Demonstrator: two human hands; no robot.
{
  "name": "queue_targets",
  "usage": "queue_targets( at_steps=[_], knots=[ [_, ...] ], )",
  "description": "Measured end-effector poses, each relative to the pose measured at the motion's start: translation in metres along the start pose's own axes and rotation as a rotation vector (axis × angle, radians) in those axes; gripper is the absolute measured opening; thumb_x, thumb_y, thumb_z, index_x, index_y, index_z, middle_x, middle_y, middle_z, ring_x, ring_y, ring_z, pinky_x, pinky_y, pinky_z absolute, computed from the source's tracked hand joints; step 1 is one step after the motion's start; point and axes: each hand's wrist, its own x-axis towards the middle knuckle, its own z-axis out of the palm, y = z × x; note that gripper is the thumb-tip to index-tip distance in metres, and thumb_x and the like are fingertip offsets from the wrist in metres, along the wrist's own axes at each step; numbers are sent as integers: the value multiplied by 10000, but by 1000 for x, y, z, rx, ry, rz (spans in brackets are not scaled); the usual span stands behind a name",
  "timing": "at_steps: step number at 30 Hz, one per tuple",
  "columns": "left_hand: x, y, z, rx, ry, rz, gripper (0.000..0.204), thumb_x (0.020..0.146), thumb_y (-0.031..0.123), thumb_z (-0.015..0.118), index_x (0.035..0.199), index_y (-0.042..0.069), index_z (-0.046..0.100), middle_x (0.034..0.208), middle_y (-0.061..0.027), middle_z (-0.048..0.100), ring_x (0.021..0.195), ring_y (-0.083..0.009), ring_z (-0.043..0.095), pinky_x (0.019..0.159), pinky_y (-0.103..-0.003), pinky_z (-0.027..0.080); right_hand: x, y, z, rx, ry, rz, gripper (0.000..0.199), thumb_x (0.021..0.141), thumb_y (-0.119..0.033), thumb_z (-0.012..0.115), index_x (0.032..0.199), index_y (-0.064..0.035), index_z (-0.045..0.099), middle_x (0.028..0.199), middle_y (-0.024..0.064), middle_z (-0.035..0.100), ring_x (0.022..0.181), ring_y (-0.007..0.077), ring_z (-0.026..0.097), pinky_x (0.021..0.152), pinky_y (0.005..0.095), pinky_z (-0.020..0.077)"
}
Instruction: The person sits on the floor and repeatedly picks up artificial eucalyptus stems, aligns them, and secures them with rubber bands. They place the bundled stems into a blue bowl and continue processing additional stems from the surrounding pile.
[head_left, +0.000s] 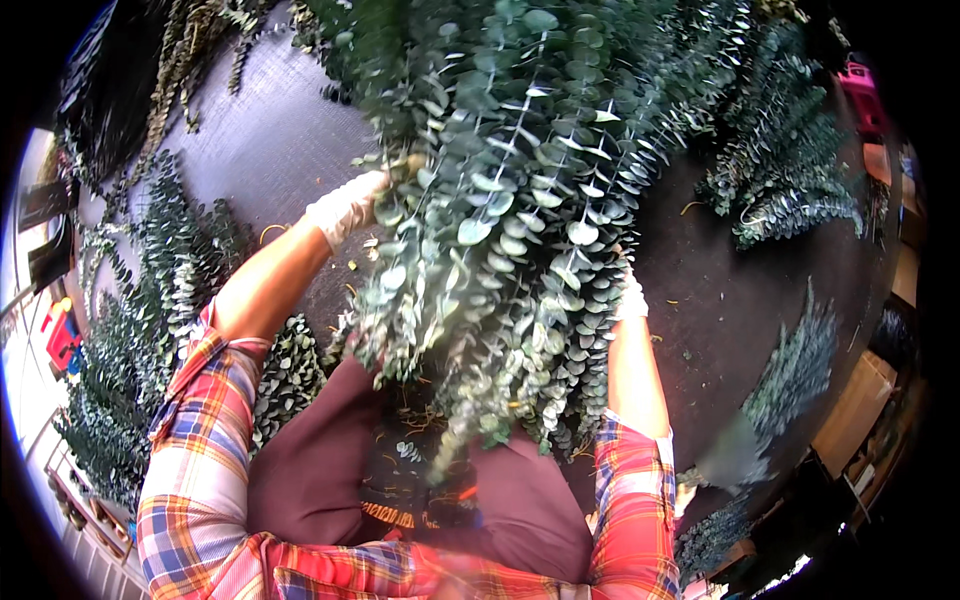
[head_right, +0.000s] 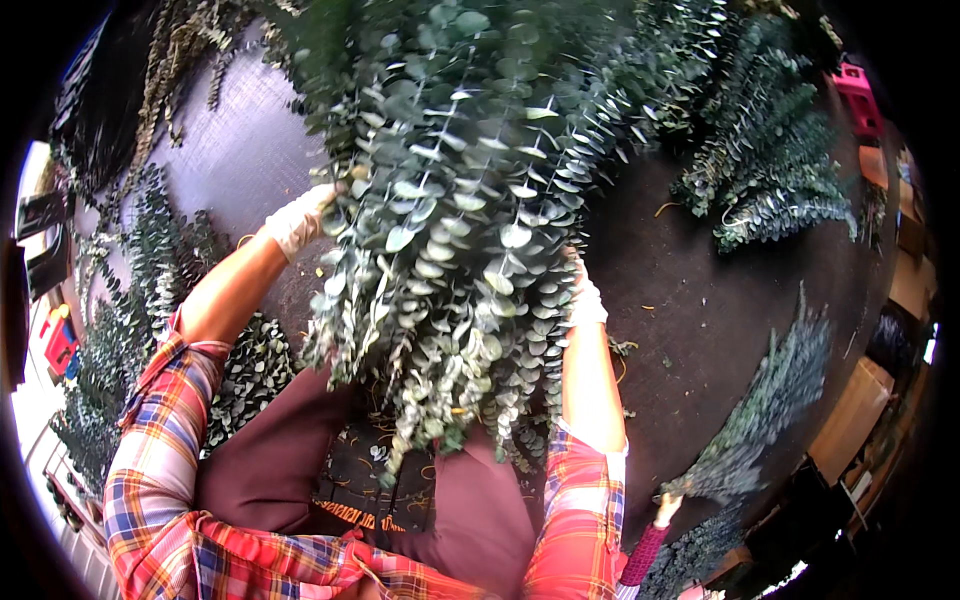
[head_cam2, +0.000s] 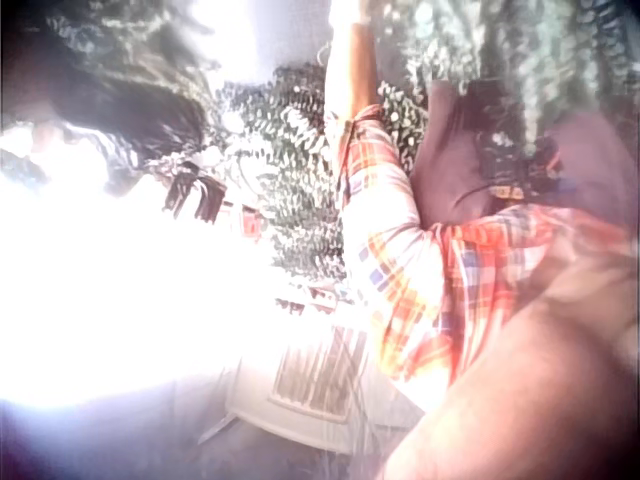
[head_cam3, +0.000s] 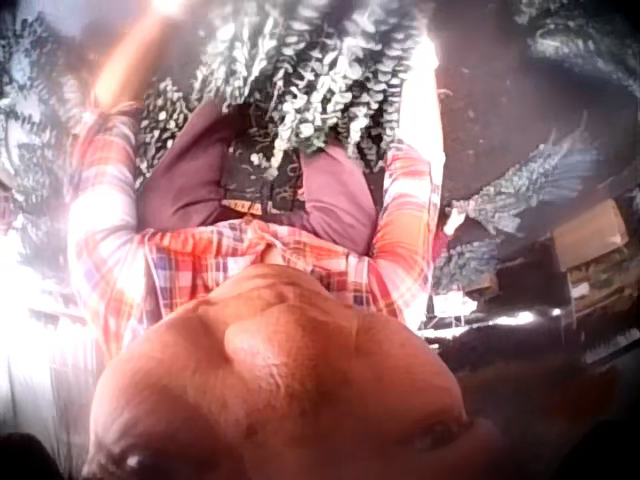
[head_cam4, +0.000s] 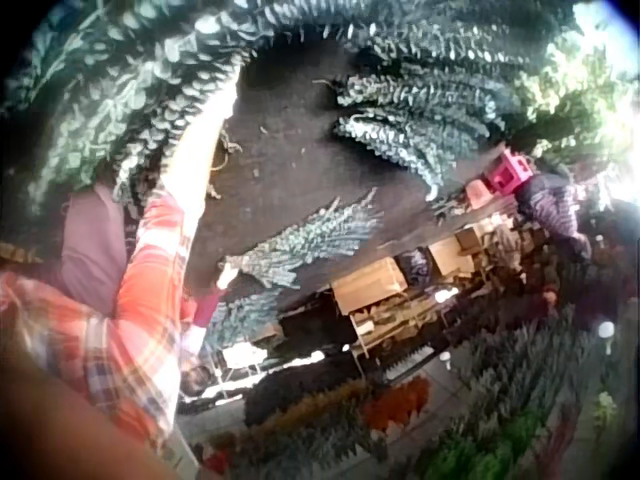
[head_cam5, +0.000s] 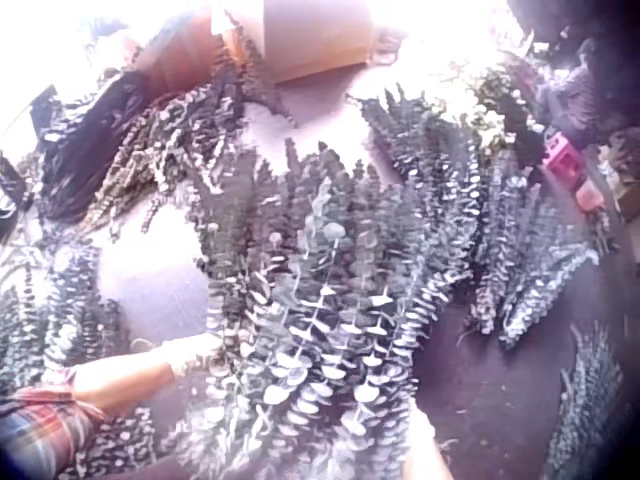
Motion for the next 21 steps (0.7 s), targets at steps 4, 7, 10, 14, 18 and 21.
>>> queue_targets(
  at_steps=[4, 7, 10, 14, 18, 21],
  knots=[
    [-38, -18, 34, -360, -123, -131, 252, 937, 162, 445, 1147, 84, 559, 1013, -104, 640, 875, -249, 639, 765, -445, 553, -5, -4, 0, -24, 34, -25, 578, 908, -445, 366, 1397, -139, 334, 1393, 70, 393, 1272, 231, 363, 1079, 378, 253],
    [-72, -15, 14, -350, -387, -308, 295, 924, 217, 468, 1161, 63, 552, 1010, -102, 642, 888, -241, 632, 781, -414, 541, -12, -9, -3, -43, 72, -65, 573, 905, -426, 371, 1400, -140, 328, 1397, 72, 386, 1274, 235, 361, 1079, 381, 251],
    [-115, -4, 72, 397, -20, -81, 353, 920, 291, 483, 1194, 73, 531, 1021, -84, 637, 975, -222, 596, 847, -401, 492, -20, -21, -5, -87, 106, -127, 569, 902, -406, 376, 1402, -141, 321, 1402, 74, 379, 1276, 240, 358, 1080, 385, 249],
    [-160, 21, 149, 282, -207, 52, 396, 915, 358, 496, 1228, 116, 520, 1092, -58, 620, 990, -206, 594, 841, -376, 490, -28, -58, -4, -165, 79, -240, 564, 898, -380, 383, 1405, -143, 312, 1407, 77, 370, 1278, 245, 356, 1081, 391, 247],
    [-188, 54, 217, 364, -405, 177, 412, 911, 364, 508, 1247, 127, 508, 1121, -55, 611, 988, -202, 596, 836, -364, 493, -61, -97, -32, -240, 131, -333, 562, 894, -354, 390, 1408, -144, 303, 1413, 80, 361, 1281, 251, 353, 1082, 396, 245],
    [-205, 75, 250, 486, -411, 307, 417, 908, 354, 515, 1256, 124, 499, 1131, -59, 606, 996, -201, 592, 844, -360, 488, -92, -130, -52, -293, 171, -416, 561, 892, -335, 396, 1411, -145, 296, 1417, 82, 354, 1283, 255, 351, 1083, 400, 243]
  ],
)
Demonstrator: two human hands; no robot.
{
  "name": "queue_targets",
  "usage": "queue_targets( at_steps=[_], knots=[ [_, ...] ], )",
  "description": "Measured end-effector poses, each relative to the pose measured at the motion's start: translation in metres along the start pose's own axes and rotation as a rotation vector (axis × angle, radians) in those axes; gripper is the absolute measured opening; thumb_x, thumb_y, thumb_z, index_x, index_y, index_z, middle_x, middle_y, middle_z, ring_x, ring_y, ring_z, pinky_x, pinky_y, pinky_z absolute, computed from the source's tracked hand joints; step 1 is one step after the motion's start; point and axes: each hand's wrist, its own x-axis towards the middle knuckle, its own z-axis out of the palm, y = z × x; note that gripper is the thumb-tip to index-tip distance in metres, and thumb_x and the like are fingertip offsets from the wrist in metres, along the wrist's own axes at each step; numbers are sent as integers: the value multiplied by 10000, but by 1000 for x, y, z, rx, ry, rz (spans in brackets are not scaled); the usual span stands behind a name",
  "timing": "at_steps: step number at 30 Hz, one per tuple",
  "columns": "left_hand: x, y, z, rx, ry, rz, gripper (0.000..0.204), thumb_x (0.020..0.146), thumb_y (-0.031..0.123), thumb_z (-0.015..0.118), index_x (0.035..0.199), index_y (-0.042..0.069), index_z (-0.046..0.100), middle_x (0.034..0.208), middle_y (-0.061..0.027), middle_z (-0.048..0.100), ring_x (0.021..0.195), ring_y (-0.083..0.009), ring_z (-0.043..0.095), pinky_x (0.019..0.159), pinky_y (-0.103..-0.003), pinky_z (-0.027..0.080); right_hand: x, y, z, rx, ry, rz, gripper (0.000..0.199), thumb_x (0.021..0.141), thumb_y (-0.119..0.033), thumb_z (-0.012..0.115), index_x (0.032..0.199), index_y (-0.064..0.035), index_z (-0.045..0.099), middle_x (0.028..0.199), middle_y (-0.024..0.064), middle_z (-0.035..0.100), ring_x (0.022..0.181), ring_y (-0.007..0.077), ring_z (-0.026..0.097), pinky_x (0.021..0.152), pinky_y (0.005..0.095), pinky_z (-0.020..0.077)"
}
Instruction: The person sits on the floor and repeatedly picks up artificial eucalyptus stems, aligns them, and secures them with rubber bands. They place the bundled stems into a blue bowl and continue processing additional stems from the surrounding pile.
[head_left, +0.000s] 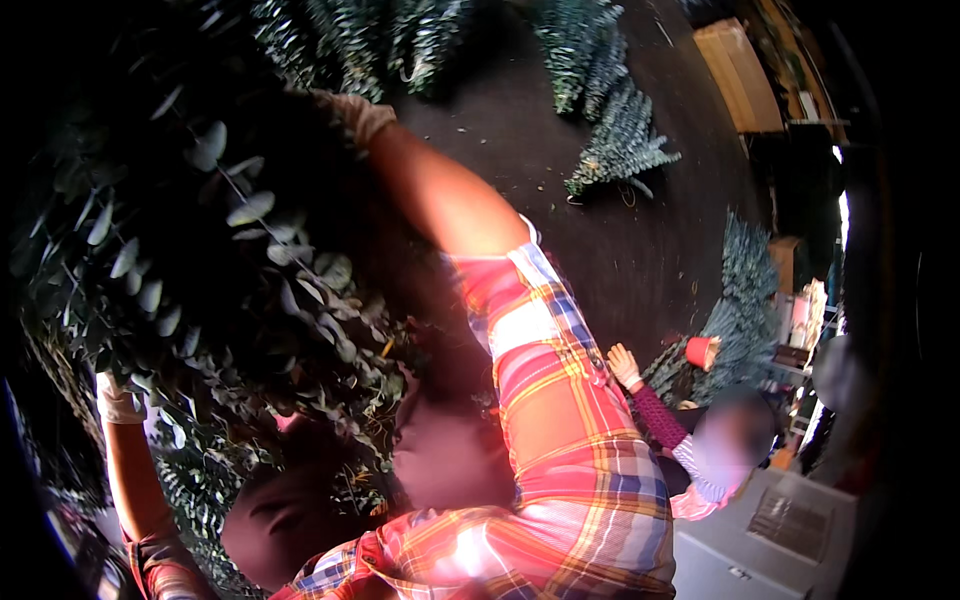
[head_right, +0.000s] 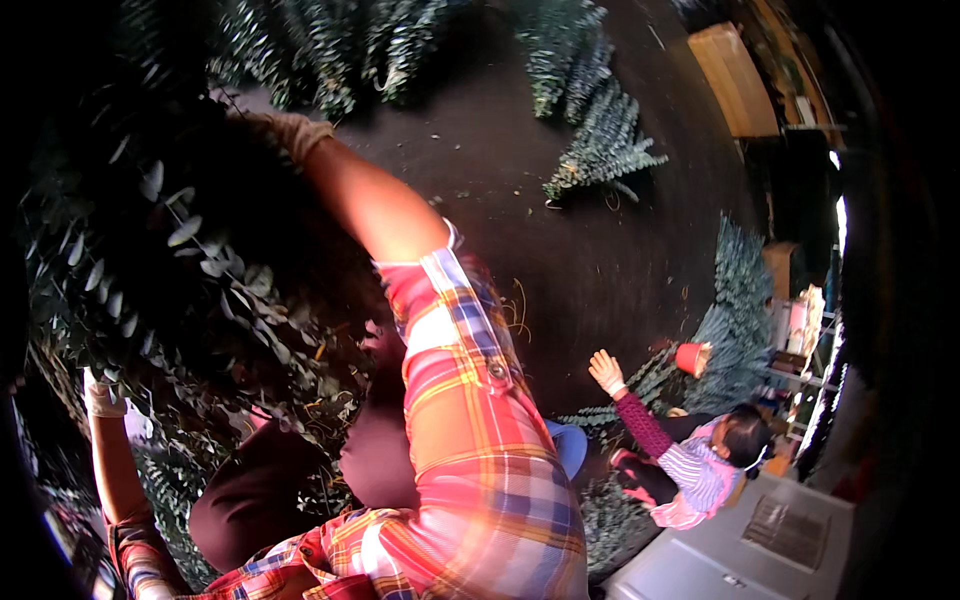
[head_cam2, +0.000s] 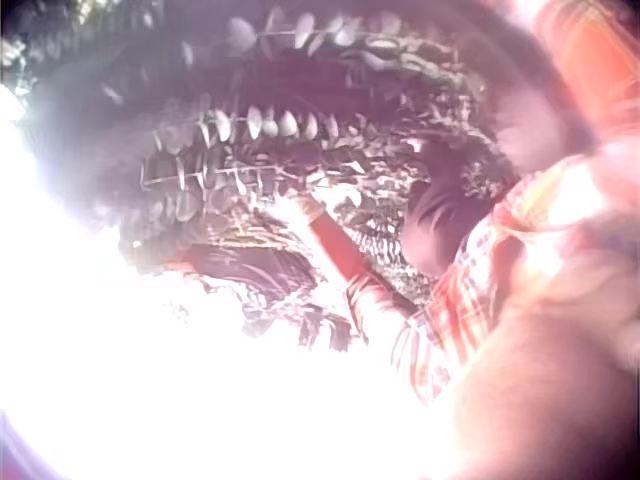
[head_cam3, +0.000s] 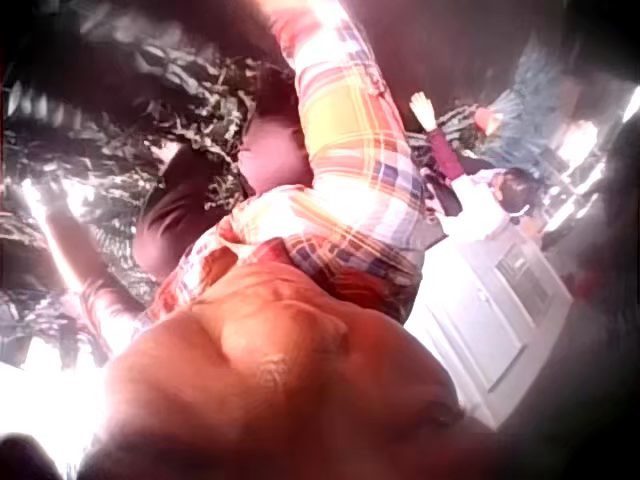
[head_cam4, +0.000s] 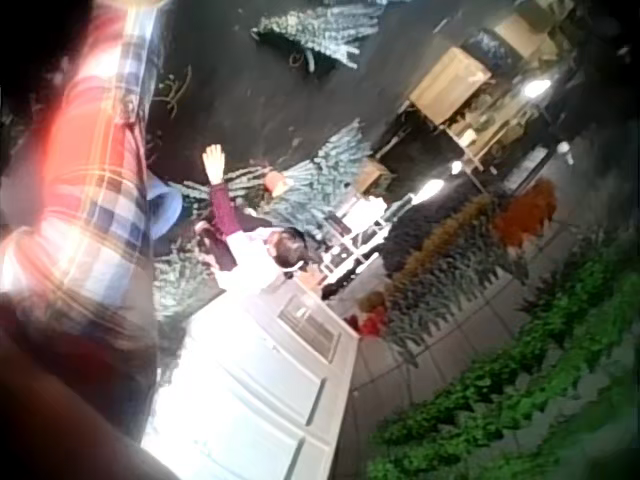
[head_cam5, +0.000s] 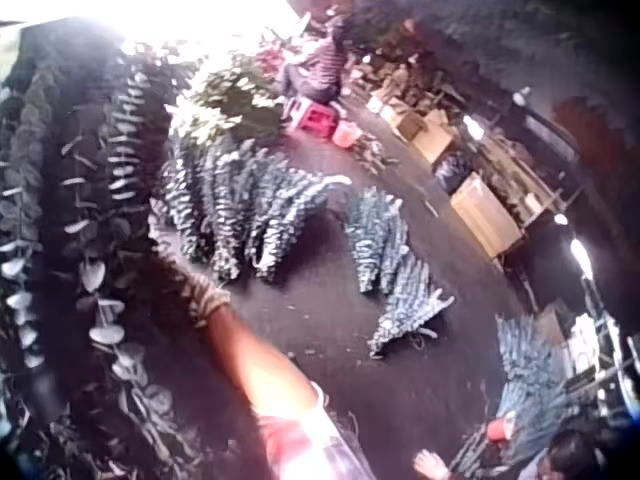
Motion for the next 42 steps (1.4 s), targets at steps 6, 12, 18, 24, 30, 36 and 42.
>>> queue_targets(
  at_steps=[6, 12, 18, 24, 30, 36, 42],
  knots=[
    [27, 48, 58, 236, 13, 157, 431, 903, 333, 529, 1274, 119, 480, 1150, -67, 596, 1014, -198, 584, 860, -352, 477, -35, -73, -98, -184, 107, -187, 564, 886, -296, 406, 1415, -148, 283, 1426, 87, 340, 1287, 264, 346, 1084, 408, 240],
    [93, 25, 178, 373, -108, 162, 448, 898, 312, 543, 1291, 113, 461, 1169, -75, 586, 1031, -196, 575, 875, -345, 467, -160, -135, -268, -623, 355, -327, 570, 880, -257, 417, 1420, -150, 269, 1434, 91, 326, 1290, 272, 342, 1086, 415, 236],
    [125, -118, 333, 492, -444, -107, 469, 893, 292, 558, 1309, 108, 442, 1188, -84, 576, 1048, -193, 567, 891, -337, 457, -410, -143, -443, -1239, 674, 20, 580, 874, -218, 428, 1425, -152, 256, 1443, 95, 312, 1294, 280, 338, 1087, 423, 233],
    [67, -288, 438, 733, -1030, -332, 492, 888, 271, 572, 1326, 102, 423, 1207, -92, 566, 1065, -191, 559, 907, -329, 447, -621, -63, -497, -1518, 648, 650, 594, 869, -180, 438, 1429, -155, 242, 1451, 100, 299, 1298, 289, 333, 1088, 431, 229],
    [61, -354, 432, 1156, -1376, -308, 518, 884, 250, 586, 1344, 96, 404, 1227, -100, 556, 1082, -188, 550, 922, -322, 436, -687, 122, -431, -1410, 241, 1061, 612, 863, -141, 449, 1434, -157, 229, 1460, 104, 285, 1302, 297, 329, 1090, 439, 226],
    [90, -251, 220, 1189, -689, -573, 535, 886, 183, 587, 1361, 60, 373, 1292, -90, 497, 1154, -199, 488, 945, -331, 420, -746, 320, -271, -602, 514, 1458, 540, 847, -281, 507, 1355, -140, 390, 1326, 129, 455, 1188, 316, 460, 991, 412, 368],
    [60, -137, 120, 1655, -546, -647, 484, 848, 190, 628, 1282, 43, 474, 1113, -132, 611, 1054, -224, 560, 906, -340, 447, -784, 333, -226, -556, 564, 1553, 356, 785, -138, 514, 1121, -37, 579, 1108, 213, 578, 1040, 348, 562, 893, 403, 446]
  ],
)
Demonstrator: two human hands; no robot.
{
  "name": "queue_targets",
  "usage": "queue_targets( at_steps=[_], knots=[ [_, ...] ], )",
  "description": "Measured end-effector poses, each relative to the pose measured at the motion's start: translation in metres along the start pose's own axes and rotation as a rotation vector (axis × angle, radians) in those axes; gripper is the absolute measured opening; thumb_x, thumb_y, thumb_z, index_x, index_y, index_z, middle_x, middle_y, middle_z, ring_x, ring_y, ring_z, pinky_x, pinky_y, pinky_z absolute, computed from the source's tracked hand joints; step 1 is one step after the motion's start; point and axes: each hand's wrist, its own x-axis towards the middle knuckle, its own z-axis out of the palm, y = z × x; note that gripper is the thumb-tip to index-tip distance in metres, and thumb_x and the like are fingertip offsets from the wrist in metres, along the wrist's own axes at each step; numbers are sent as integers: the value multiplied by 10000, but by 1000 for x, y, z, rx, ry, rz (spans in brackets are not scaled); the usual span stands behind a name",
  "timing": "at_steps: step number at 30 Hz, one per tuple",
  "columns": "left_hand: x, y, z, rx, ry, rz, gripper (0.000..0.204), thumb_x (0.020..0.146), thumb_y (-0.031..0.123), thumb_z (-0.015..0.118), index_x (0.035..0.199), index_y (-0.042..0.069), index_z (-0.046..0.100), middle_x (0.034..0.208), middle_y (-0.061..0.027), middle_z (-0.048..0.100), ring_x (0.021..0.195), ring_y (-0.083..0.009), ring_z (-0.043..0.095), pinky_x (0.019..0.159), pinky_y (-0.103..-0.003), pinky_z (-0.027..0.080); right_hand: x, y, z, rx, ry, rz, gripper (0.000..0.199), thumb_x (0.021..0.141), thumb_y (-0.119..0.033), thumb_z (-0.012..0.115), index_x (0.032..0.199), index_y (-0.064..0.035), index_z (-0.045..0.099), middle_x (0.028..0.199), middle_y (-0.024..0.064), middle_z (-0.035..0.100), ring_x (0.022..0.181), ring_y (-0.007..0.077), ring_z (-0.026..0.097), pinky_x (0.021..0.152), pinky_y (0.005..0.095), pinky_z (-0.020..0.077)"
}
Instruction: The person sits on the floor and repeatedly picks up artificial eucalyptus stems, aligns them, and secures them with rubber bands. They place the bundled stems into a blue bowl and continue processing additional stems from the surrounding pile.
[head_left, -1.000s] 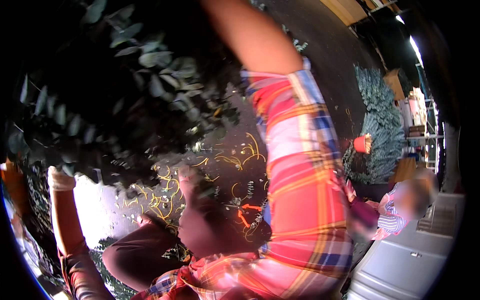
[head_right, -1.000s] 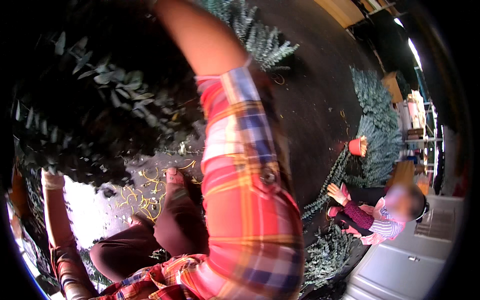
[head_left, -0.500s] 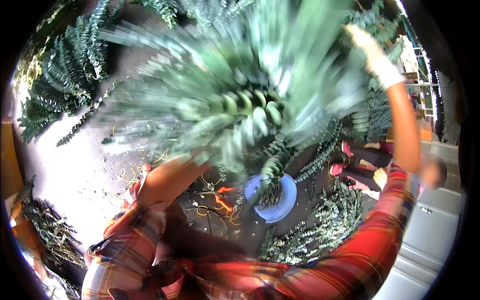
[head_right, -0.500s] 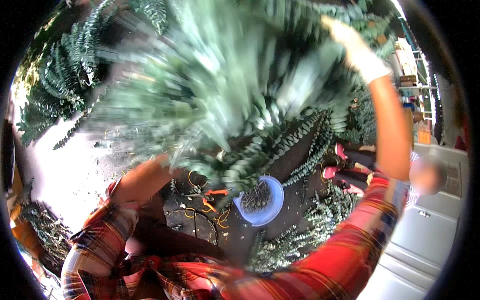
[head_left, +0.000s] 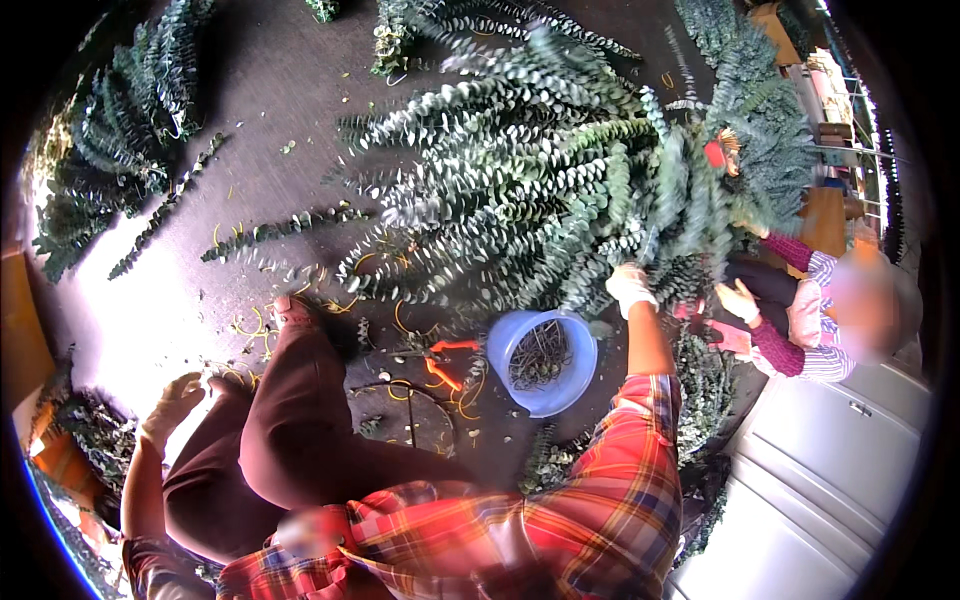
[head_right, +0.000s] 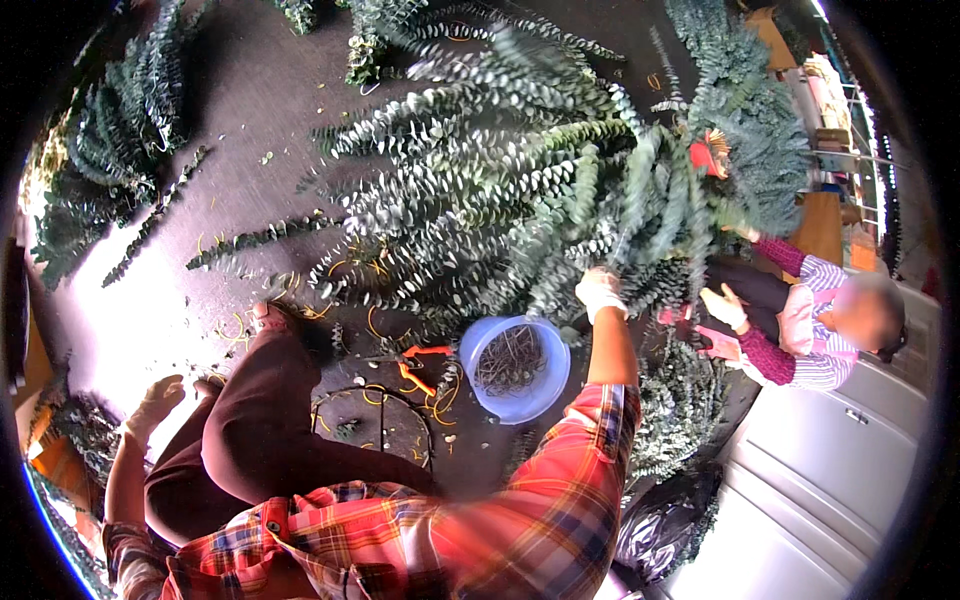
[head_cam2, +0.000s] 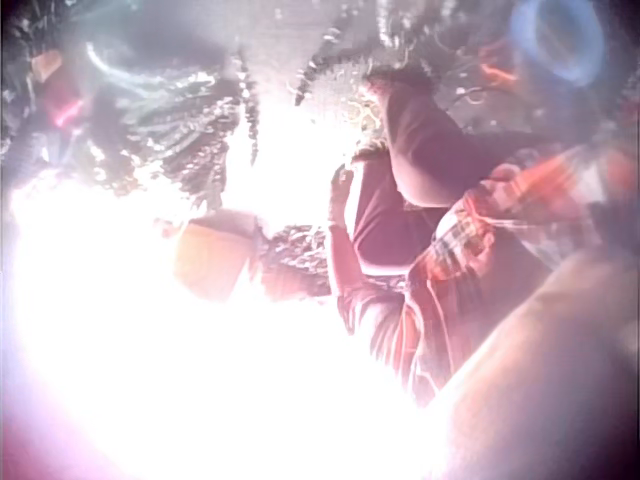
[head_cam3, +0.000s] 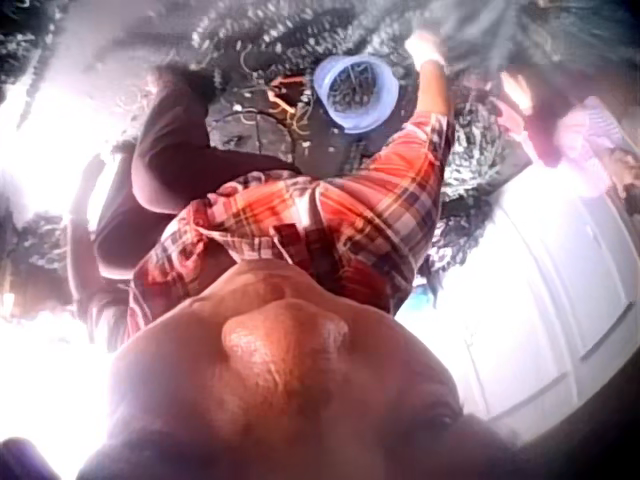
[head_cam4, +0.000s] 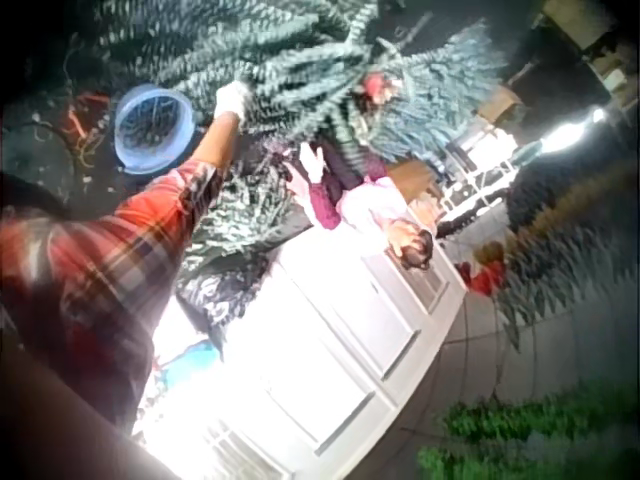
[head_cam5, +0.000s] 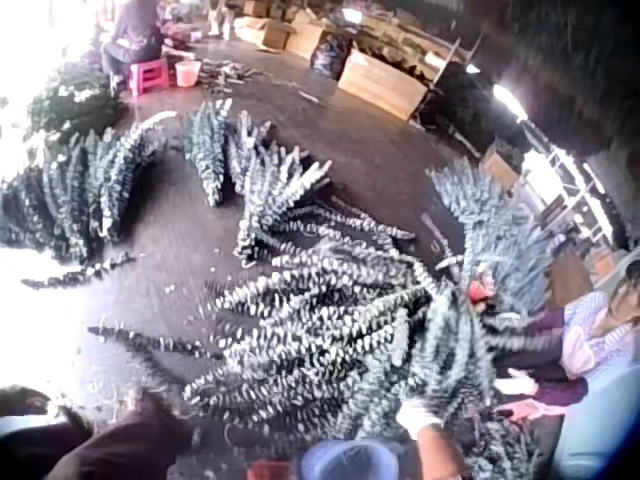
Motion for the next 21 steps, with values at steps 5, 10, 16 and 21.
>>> queue_targets(
  at_steps=[5, 10, 16, 21],
  knots=[
    [-59, -40, 11, -184, 178, 227, 347, 878, 72, 581, 1220, 96, 526, 1035, -48, 612, 1006, -168, 562, 891, -287, 438, -81, -94, -45, -918, -105, -755, 311, 779, -155, 524, 1047, -20, 606, 886, 160, 624, 802, 289, 625, 683, 366, 497],
    [-120, 28, 10, -285, 261, 229, 381, 921, 185, 539, 1289, 114, 471, 1148, -101, 570, 1073, -184, 519, 927, -322, 412, -182, -227, -28, 285, -63, -970, 234, 781, -242, 568, 857, -22, 546, 855, 168, 587, 813, 301, 618, 692, 382, 491],
    [-170, 69, 20, -272, 383, 135, 411, 912, 187, 558, 1310, 134, 470, 1174, -85, 571, 1056, -150, 517, 917, -298, 408, -211, -398, 63, 272, -183, -795, 633, 784, -285, 643, 1284, -25, 356, 1245, 213, 451, 1062, 335, 535, 923, 387, 431],
    [-174, 7, 29, -416, 237, -101, 379, 907, 137, 559, 1279, 92, 499, 1123, -62, 585, 1017, -130, 523, 905, -272, 408, -210, -456, 139, 75, -48, -778, 542, 769, -224, 603, 1243, -45, 411, 957, 119, 639, 795, 290, 644, 707, 398, 516]
  ],
)
